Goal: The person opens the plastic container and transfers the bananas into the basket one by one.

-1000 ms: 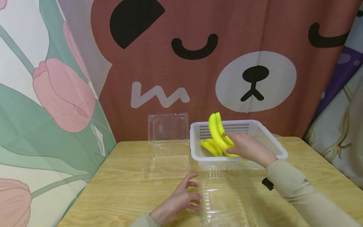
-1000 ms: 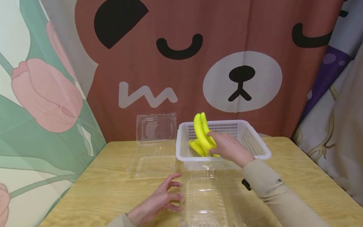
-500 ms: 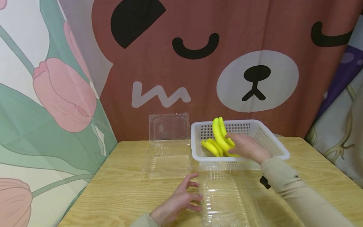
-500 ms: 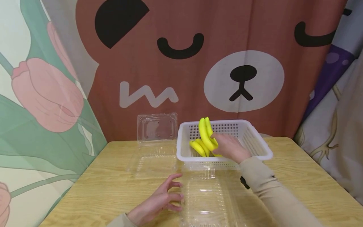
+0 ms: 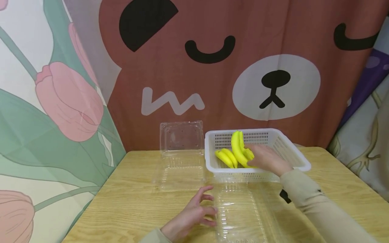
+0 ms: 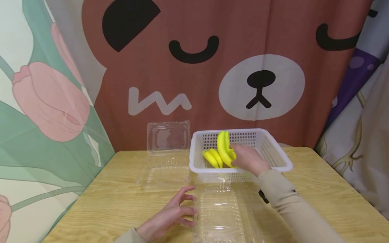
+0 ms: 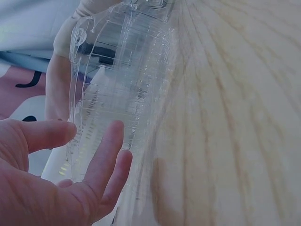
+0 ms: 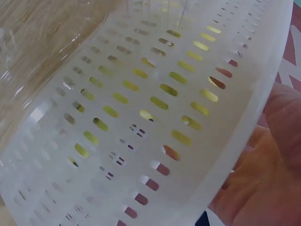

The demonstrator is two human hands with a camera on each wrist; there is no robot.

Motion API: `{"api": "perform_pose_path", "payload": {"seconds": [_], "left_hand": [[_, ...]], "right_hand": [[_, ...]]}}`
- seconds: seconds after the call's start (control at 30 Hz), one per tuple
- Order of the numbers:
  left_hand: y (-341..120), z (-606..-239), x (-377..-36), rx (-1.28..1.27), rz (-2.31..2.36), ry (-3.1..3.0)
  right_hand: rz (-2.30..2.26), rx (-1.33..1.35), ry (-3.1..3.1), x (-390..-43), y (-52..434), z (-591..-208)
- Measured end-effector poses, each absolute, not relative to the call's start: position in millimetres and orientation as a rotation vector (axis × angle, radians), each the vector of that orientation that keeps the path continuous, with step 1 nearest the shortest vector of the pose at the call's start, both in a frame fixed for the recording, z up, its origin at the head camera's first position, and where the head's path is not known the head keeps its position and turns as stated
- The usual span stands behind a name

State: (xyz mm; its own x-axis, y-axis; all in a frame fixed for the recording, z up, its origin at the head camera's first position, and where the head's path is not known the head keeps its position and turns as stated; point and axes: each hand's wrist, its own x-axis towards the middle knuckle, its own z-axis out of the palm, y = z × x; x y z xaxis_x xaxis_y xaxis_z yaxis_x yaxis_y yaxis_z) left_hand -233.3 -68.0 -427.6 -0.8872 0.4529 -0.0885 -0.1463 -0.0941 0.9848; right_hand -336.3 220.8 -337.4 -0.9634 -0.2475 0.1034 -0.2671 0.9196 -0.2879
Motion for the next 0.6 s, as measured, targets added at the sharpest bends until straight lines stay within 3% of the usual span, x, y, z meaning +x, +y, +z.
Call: {"api": "perform_pose_path", "payload": {"seconds": [0.6], "left_hand": [[-67.1,-430.6,-236.2,0.338,2.027,1.790]], "right_hand": [[0.476,0.403,-3.003,-326.8,221.3,-335.4]]}}
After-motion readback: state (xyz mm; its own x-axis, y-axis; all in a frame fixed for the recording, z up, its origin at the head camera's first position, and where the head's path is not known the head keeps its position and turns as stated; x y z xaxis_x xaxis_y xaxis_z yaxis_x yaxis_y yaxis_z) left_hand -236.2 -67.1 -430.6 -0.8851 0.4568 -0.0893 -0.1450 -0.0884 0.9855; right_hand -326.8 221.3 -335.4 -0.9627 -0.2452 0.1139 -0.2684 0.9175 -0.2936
